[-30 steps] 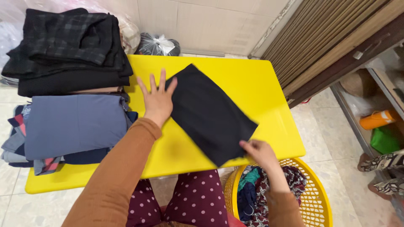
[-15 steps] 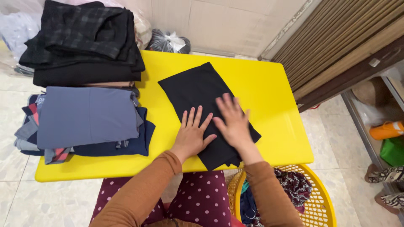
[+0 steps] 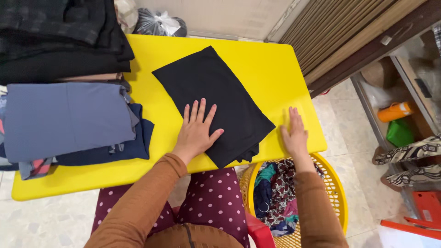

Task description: The person folds a black long-sleeved shirt on a yellow table, smoothing and aligning the fabric before folding it into a compact rectangle. The folded shirt is placed on a growing stack of folded clothes. The person then picks up a teal and navy garment from a yellow basket and begins to fold it.

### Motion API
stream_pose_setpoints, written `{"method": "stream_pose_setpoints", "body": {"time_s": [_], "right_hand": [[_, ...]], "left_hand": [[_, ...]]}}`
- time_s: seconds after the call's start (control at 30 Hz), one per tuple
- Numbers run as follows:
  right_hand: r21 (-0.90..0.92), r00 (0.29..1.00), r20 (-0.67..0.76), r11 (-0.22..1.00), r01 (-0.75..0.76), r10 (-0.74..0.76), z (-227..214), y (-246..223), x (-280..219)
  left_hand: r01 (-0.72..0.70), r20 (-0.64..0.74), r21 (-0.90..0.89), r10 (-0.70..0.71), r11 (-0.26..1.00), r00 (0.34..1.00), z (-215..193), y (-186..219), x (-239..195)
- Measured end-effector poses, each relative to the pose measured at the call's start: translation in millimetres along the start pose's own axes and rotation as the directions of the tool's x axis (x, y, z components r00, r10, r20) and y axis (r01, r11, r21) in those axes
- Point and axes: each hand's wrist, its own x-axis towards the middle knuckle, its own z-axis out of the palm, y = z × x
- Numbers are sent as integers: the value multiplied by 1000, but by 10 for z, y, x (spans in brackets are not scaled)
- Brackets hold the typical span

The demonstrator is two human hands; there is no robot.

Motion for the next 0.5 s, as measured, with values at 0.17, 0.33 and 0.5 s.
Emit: {"method": "stream_pose_setpoints", "body": {"time_s": [0.17, 0.33, 0.5], "right_hand": [[-2, 958, 169, 972, 234, -230, -210, -654, -630], [-181, 898, 333, 915, 362, -289, -198, -1255, -779], [-161, 856, 410, 899, 407, -314, -130, -1372, -661]], "left_hand": [[-195, 51, -187, 207, 963, 977, -343, 62, -241], [-253, 314, -92, 270, 963, 910, -493, 205, -407], [-228, 336, -6, 217, 974, 917, -430, 313, -454]]}}
